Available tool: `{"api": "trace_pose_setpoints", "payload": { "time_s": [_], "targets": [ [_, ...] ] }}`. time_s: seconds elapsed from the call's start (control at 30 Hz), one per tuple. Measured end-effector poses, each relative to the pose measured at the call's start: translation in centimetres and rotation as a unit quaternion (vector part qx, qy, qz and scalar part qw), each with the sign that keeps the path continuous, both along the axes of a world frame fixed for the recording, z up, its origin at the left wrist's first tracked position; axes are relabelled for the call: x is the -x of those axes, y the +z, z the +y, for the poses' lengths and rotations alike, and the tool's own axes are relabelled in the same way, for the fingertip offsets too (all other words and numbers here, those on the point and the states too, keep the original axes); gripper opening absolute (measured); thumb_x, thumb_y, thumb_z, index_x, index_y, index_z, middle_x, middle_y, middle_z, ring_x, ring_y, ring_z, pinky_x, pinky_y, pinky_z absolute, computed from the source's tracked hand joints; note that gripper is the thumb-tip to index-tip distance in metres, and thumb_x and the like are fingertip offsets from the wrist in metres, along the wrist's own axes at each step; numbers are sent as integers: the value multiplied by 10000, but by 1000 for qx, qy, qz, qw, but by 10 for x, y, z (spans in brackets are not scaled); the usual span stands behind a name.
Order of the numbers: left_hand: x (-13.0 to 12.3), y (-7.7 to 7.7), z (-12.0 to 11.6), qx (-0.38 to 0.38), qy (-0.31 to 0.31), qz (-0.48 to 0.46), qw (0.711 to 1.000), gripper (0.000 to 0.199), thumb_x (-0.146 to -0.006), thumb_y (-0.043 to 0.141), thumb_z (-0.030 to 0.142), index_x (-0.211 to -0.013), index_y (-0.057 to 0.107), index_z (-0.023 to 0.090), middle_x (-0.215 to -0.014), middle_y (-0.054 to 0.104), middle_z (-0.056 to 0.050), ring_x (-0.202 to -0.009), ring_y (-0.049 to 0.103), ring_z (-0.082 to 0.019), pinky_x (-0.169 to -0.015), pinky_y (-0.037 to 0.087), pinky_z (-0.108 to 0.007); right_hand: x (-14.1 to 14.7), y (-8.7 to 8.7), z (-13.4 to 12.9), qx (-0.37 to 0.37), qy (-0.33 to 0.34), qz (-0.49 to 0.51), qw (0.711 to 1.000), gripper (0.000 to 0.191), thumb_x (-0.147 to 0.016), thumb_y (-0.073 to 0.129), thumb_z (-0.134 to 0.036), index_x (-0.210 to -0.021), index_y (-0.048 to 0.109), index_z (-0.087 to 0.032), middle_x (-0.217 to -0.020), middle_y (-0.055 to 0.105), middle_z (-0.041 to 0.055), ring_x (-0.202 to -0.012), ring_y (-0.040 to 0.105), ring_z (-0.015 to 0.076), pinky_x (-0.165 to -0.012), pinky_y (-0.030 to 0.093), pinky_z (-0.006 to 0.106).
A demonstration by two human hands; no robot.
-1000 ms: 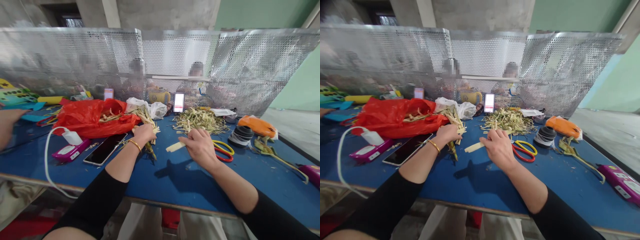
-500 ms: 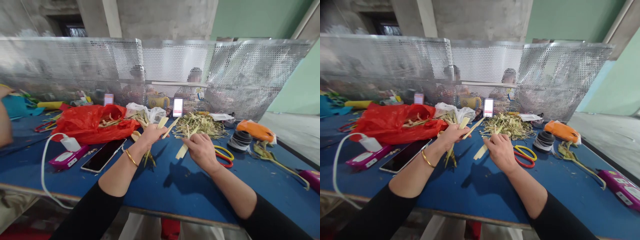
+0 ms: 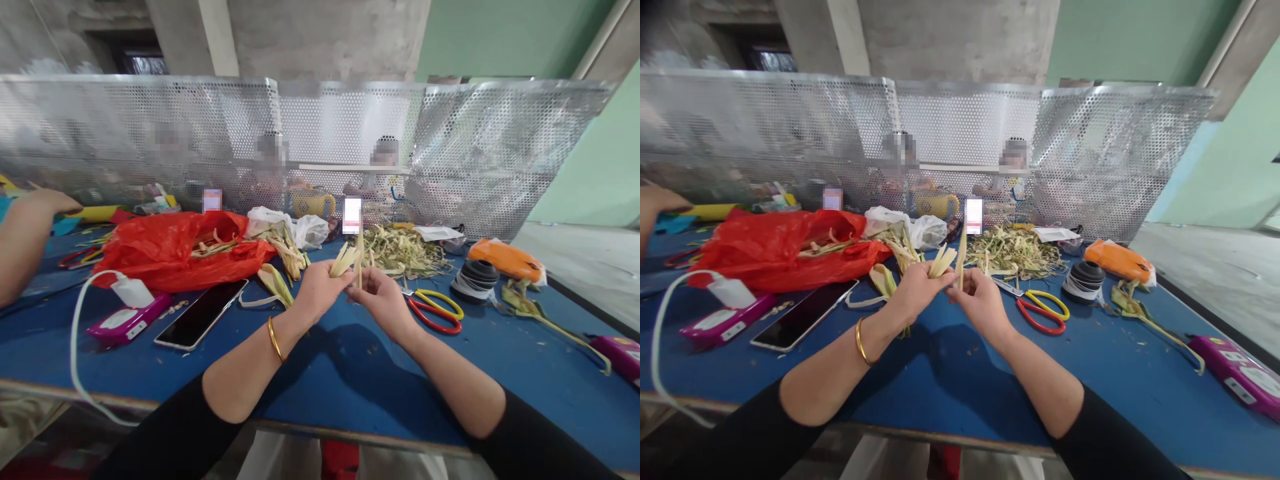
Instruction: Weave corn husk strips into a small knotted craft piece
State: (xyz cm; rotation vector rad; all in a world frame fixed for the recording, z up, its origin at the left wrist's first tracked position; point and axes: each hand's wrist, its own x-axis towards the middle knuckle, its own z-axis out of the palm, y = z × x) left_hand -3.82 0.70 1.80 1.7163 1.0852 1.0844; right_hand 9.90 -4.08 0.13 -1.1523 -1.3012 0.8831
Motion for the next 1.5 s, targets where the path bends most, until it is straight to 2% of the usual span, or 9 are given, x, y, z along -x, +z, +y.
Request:
{"api": "trace_pose_setpoints", "payload": {
  "time_s": [0.17, 0.37, 0.5, 0.6, 0.73, 0.83, 0.93, 1.13, 1.5],
  "targets": [
    [-2, -1, -2, 5, -15, -37, 999, 148, -718, 642, 303, -704, 648, 156, -627, 593, 23, -599, 503, -123, -587, 377, -231, 0, 4, -6, 30, -16, 75, 997, 312, -672, 741, -460, -703, 632, -169, -624, 643, -8, -566, 612, 130, -538, 462, 245],
    [-2, 1, -8, 84, -74, -78, 991, 257, -754, 674, 365, -636, 617, 143, -489, 436, 55, -431, 323, -62, -440, 244, -208, -10, 9, -3, -5, -140, 151, 979, 275, -631, 749, -375, -797, 646, -180, -653, 665, -2, -585, 631, 149, -530, 480, 255],
    [14, 22, -2, 235, -177, -209, 933, 255, -836, 612, 364, -740, 618, 128, -504, 336, 82, -379, 179, -27, -364, 106, -176, -44, 28, -3, -86, -203, 68, 973, 193, -680, 702, -341, -771, 631, -187, -607, 624, -19, -553, 602, 136, -555, 493, 270],
    [28, 36, 8, 325, -183, -293, 880, 220, -862, 578, 268, -681, 549, 145, -486, 245, 105, -370, 137, -28, -343, 103, -157, -74, 46, -12, -77, -132, -70, 986, 139, -693, 692, -307, -730, 641, -183, -580, 592, -29, -506, 555, 110, -536, 467, 253],
    [26, 32, 7, 231, -113, -224, 940, 158, -783, 677, 264, -754, 626, 117, -556, 444, 61, -368, 197, 0, -352, 86, -155, -83, 57, -23, 44, 127, -186, 973, 148, -729, 686, -313, -718, 659, -168, -593, 594, -13, -510, 550, 104, -510, 450, 232],
    [10, 17, -8, 212, -165, -61, 961, 281, -688, 755, 380, -739, 669, 117, -595, 544, 18, -380, 259, -13, -375, 96, -197, -69, 51, -25, 66, 187, -191, 961, 128, -762, 663, -300, -790, 654, -175, -655, 608, -17, -544, 561, 99, -529, 472, 225],
    [-4, 3, -22, 187, -215, -7, 959, 265, -647, 772, 362, -656, 639, 134, -451, 377, 84, -402, 239, -32, -419, 144, -213, -54, 39, -20, 64, 168, -161, 970, 178, -744, 684, -293, -875, 630, -185, -652, 605, -31, -546, 566, 107, -529, 482, 236],
    [-11, -10, -25, 151, -140, -71, 976, 222, -700, 699, 352, -682, 597, 156, -443, 324, 105, -416, 222, -42, -453, 182, -219, -37, 19, -14, 88, 36, -43, 995, 281, -706, 729, -413, -762, 590, -176, -549, 586, -29, -496, 530, 101, -492, 432, 233],
    [-14, -13, -26, 208, -141, -121, 960, 361, -637, 776, 436, -745, 565, 163, -505, 393, 93, -405, 245, -30, -419, 158, -210, -28, 10, -15, 89, 22, -52, 994, 266, -640, 766, -358, -666, 568, -182, -499, 559, -46, -451, 524, 99, -468, 432, 232]
  ]
}}
